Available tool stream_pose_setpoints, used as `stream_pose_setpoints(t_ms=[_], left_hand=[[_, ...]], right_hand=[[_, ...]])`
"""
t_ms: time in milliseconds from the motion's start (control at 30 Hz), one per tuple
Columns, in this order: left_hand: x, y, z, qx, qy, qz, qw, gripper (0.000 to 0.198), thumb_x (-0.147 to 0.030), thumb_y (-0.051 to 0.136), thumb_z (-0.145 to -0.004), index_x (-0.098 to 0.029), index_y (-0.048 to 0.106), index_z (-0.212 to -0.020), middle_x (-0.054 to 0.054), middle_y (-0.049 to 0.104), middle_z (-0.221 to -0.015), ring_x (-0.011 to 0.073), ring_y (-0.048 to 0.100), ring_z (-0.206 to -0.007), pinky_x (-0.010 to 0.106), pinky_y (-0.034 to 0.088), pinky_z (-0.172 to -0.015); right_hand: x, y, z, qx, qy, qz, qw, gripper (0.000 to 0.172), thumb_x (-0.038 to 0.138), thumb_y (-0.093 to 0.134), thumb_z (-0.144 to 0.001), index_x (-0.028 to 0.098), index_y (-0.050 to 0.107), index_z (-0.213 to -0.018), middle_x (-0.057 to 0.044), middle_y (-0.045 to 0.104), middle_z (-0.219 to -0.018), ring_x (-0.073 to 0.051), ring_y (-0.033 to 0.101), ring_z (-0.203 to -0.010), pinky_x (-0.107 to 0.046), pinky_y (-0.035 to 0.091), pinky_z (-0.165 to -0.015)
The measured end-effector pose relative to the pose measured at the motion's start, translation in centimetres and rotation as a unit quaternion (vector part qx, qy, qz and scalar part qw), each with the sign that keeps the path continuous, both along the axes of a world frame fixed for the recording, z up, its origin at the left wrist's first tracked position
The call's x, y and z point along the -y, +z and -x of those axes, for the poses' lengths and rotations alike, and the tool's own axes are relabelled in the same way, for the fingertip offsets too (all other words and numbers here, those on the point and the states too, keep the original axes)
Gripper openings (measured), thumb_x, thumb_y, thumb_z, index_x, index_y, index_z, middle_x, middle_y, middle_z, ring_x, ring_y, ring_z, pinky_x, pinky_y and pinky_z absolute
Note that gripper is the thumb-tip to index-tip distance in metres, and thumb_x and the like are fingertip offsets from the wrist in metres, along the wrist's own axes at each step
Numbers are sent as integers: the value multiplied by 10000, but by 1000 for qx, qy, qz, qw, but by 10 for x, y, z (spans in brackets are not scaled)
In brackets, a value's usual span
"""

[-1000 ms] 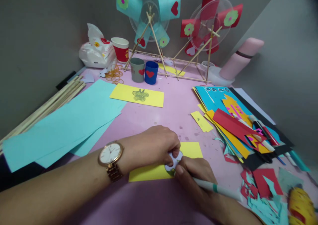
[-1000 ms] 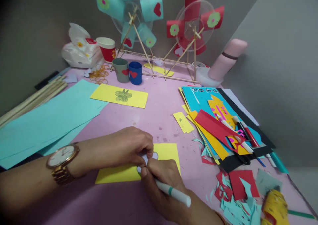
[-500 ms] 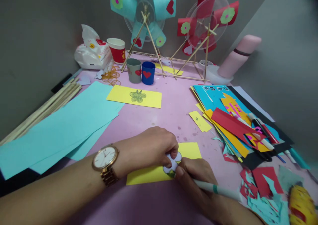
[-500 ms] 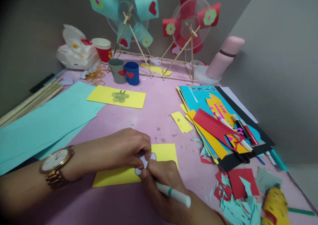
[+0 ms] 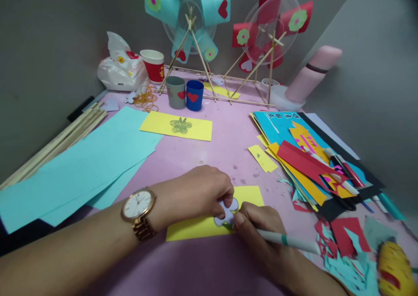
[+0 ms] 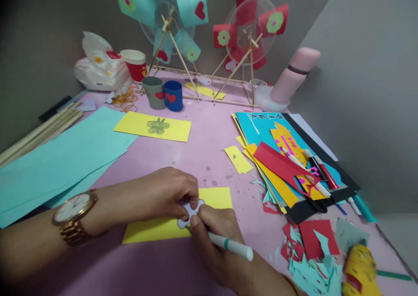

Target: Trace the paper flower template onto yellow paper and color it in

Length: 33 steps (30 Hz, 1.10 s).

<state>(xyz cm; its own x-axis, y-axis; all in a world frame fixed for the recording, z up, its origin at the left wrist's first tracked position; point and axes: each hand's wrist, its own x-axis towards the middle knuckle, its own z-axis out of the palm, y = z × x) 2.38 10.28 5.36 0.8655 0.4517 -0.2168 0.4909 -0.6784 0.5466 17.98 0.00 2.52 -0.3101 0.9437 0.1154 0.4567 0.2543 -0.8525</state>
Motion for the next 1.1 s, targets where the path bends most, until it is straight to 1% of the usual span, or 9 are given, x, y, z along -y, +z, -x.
stream_pose_setpoints(t_ms=[200, 367, 500, 667, 800, 867, 1000, 1100], left_hand=[[0, -1, 1, 1, -2, -3, 1000, 166, -199, 773, -644, -227, 686, -783, -52, 631, -701, 103, 537, -624, 192, 348, -553], [2, 3, 0, -6, 2, -4, 1000, 147, -187, 763, -653, -224, 683, -771, -56, 623, -688, 100, 536, -613, 189, 351, -548], [3, 5, 1, -9, 3, -5, 1000, 159, -177, 755, -663, -220, 688, -801, -50, 637, -704, 106, 552, -635, 193, 360, -561], [1, 3, 0, -9, 1, -3, 1000, 150, -191, 764, -653, -214, 684, -778, -45, 641, -699, 106, 543, -613, 194, 357, -545], [1, 3, 0, -8, 2, -6, 1000, 166, -181, 769, -647, -213, 683, -785, -44, 636, -703, 107, 545, -627, 193, 361, -562], [1, 4, 0, -10, 4, -5, 1000, 162, -182, 768, -652, -217, 683, -785, -49, 631, -697, 105, 541, -621, 188, 359, -556], [2, 5, 1, -12, 5, -4, 1000, 176, -185, 769, -655, -222, 688, -806, -52, 633, -704, 103, 541, -622, 184, 360, -554], [2, 4, 0, -13, 5, -3, 1000, 181, -179, 771, -649, -221, 688, -805, -49, 634, -705, 106, 544, -628, 184, 364, -557]], right_hand=[[1, -5, 2, -24, -29, -13, 999, 316, 199, 385, -924, 209, 374, -609, 71, 330, -531, -84, 339, -454, -238, 234, -452], [2, -7, 1, -24, -36, -10, 999, 291, 201, 385, -927, 204, 415, -637, 74, 338, -535, -84, 345, -444, -239, 235, -451], [2, -6, 1, -27, -51, -4, 998, 312, 199, 381, -927, 212, 379, -615, 75, 318, -528, -85, 329, -438, -243, 226, -446], [2, -6, 2, -27, -66, -6, 997, 317, 209, 380, -922, 218, 351, -607, 75, 315, -521, -84, 322, -436, -245, 223, -443], [2, -6, 0, -33, -83, 7, 996, 338, 230, 383, -927, 219, 341, -592, 78, 290, -510, -87, 300, -436, -245, 214, -434], [2, -8, -1, -48, -87, 11, 995, 339, 243, 398, -921, 216, 363, -584, 77, 286, -509, -91, 296, -441, -247, 213, -435], [3, -12, -3, -116, -103, 38, 987, 332, 277, 414, -922, 207, 424, -598, 69, 326, -501, -100, 325, -447, -238, 238, -428], [2, -13, -3, -109, -99, 41, 988, 348, 281, 419, -919, 217, 374, -579, 73, 298, -501, -98, 300, -445, -242, 226, -427]])
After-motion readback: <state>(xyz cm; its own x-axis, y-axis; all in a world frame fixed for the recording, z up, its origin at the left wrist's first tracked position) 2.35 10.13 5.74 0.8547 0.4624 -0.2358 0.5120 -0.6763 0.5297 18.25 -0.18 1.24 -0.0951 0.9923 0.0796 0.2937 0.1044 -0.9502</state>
